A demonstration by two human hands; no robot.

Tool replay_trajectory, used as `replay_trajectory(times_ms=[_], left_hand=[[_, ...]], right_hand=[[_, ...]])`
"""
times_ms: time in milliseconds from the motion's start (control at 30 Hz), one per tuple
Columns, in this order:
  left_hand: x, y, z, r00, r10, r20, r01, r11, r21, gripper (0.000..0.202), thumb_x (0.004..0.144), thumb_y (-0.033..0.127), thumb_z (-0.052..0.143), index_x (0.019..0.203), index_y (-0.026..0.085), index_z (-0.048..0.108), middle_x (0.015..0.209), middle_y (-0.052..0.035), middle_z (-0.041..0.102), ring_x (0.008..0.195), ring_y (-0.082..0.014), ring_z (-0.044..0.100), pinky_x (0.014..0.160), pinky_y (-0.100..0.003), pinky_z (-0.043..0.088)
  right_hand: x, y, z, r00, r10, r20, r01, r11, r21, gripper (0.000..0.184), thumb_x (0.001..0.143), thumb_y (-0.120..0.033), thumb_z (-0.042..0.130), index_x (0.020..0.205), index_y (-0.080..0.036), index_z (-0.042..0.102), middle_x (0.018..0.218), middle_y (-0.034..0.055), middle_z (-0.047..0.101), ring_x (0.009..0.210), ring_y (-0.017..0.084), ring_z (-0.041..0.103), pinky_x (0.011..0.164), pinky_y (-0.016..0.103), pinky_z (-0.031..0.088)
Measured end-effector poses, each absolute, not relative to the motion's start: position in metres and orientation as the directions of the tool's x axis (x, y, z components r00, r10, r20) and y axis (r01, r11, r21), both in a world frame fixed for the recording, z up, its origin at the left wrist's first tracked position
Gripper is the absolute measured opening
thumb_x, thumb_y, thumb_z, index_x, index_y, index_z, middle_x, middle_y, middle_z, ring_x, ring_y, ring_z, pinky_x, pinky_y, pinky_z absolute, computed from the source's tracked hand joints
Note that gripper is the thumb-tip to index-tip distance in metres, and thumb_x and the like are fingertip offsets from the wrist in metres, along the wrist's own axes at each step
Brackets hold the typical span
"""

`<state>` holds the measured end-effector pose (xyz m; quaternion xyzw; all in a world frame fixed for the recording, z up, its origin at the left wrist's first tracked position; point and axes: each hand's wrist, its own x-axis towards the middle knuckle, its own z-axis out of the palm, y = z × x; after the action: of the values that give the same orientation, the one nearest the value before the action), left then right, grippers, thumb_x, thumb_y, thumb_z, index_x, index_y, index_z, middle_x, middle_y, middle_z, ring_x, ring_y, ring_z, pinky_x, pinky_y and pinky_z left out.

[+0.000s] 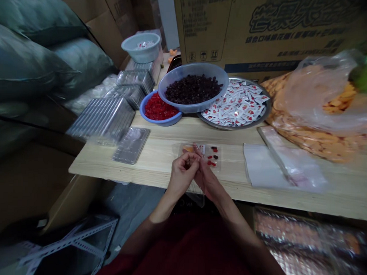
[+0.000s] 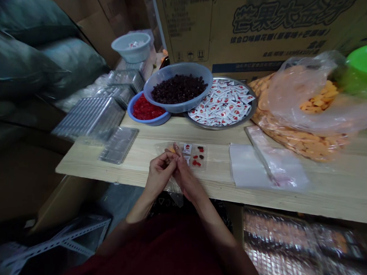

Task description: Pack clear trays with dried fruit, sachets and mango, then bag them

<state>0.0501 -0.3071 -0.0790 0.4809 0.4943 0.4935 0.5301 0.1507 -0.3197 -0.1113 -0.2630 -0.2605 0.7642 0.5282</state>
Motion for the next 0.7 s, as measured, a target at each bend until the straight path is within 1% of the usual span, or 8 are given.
replay_trajectory(times_ms=[100,233,333,400,500,567,633,700], left_hand=[[0.048,-0.307,-0.083,0.031,0.999,-0.033,0.008,0.033,0.999,0.018,0.088,0.033,0.068,0.084,0.016,0.064,0.072,0.0022,0.059,0.063,-0.0083,0.05,0.062,-0.02,0.04],[0.043,-0.31,-0.096,0.036,0.995,-0.089,-0.055,0.091,0.994,0.025,0.089,0.04,0.067,0.083,0.017,0.059,0.064,0.0048,0.052,0.056,-0.0081,0.045,0.056,-0.02,0.038],[0.03,-0.31,-0.101,-0.011,0.996,-0.093,-0.06,0.092,0.994,0.026,0.088,0.042,0.067,0.085,0.017,0.059,0.066,0.0046,0.053,0.056,-0.0083,0.047,0.056,-0.02,0.041],[0.015,-0.308,-0.097,-0.087,0.994,-0.068,-0.017,0.067,0.998,0.024,0.088,0.041,0.067,0.086,0.018,0.059,0.067,0.0046,0.054,0.056,-0.0088,0.049,0.056,-0.02,0.043],[-0.011,-0.302,-0.086,-0.175,0.984,0.032,0.195,0.002,0.981,0.018,0.091,0.036,0.062,0.085,0.02,0.057,0.067,0.0047,0.054,0.057,-0.0101,0.05,0.057,-0.021,0.042],[-0.023,-0.296,-0.081,-0.149,0.981,0.121,0.382,-0.056,0.922,0.015,0.093,0.033,0.058,0.085,0.02,0.057,0.071,0.0032,0.056,0.063,-0.0119,0.052,0.063,-0.023,0.043],[-0.03,-0.293,-0.081,-0.096,0.977,0.193,0.528,-0.114,0.842,0.016,0.094,0.036,0.059,0.09,0.021,0.058,0.081,-0.0005,0.06,0.075,-0.0156,0.056,0.073,-0.028,0.046],[-0.032,-0.293,-0.086,-0.1,0.962,0.253,0.65,-0.129,0.749,0.025,0.09,0.043,0.066,0.098,0.02,0.059,0.098,-0.0069,0.063,0.094,-0.0222,0.059,0.087,-0.036,0.048]], right_hand=[[0.148,-0.32,-0.112,-0.241,0.952,-0.187,-0.678,-0.303,-0.67,0.056,0.093,-0.058,0.064,0.144,-0.037,0.056,0.152,0.0028,0.055,0.142,0.022,0.049,0.119,0.047,0.04],[0.144,-0.321,-0.118,-0.119,0.96,-0.255,-0.618,-0.272,-0.738,0.043,0.089,-0.052,0.07,0.126,-0.029,0.07,0.138,0.0052,0.066,0.132,0.025,0.059,0.113,0.047,0.047],[0.137,-0.318,-0.128,-0.058,0.969,-0.238,-0.539,-0.232,-0.81,0.038,0.088,-0.049,0.071,0.119,-0.027,0.073,0.134,0.0056,0.069,0.128,0.025,0.061,0.11,0.047,0.05],[0.126,-0.313,-0.136,-0.074,0.969,-0.237,-0.542,-0.238,-0.806,0.038,0.086,-0.048,0.072,0.117,-0.026,0.073,0.13,0.0064,0.071,0.124,0.026,0.064,0.107,0.049,0.052],[0.097,-0.303,-0.145,-0.12,0.963,-0.241,-0.588,-0.265,-0.764,0.038,0.082,-0.046,0.077,0.112,-0.024,0.072,0.121,0.0068,0.074,0.112,0.026,0.07,0.103,0.052,0.055],[0.075,-0.294,-0.146,-0.115,0.968,-0.221,-0.618,-0.244,-0.747,0.036,0.081,-0.045,0.077,0.109,-0.023,0.071,0.118,0.0067,0.075,0.108,0.025,0.072,0.103,0.051,0.056],[0.057,-0.286,-0.147,-0.093,0.977,-0.194,-0.657,-0.206,-0.725,0.036,0.08,-0.044,0.077,0.107,-0.023,0.07,0.116,0.0071,0.075,0.109,0.024,0.071,0.105,0.051,0.054],[0.047,-0.28,-0.148,-0.073,0.977,-0.202,-0.702,-0.194,-0.685,0.037,0.077,-0.042,0.079,0.106,-0.022,0.068,0.11,0.0069,0.077,0.108,0.025,0.072,0.105,0.052,0.053]])
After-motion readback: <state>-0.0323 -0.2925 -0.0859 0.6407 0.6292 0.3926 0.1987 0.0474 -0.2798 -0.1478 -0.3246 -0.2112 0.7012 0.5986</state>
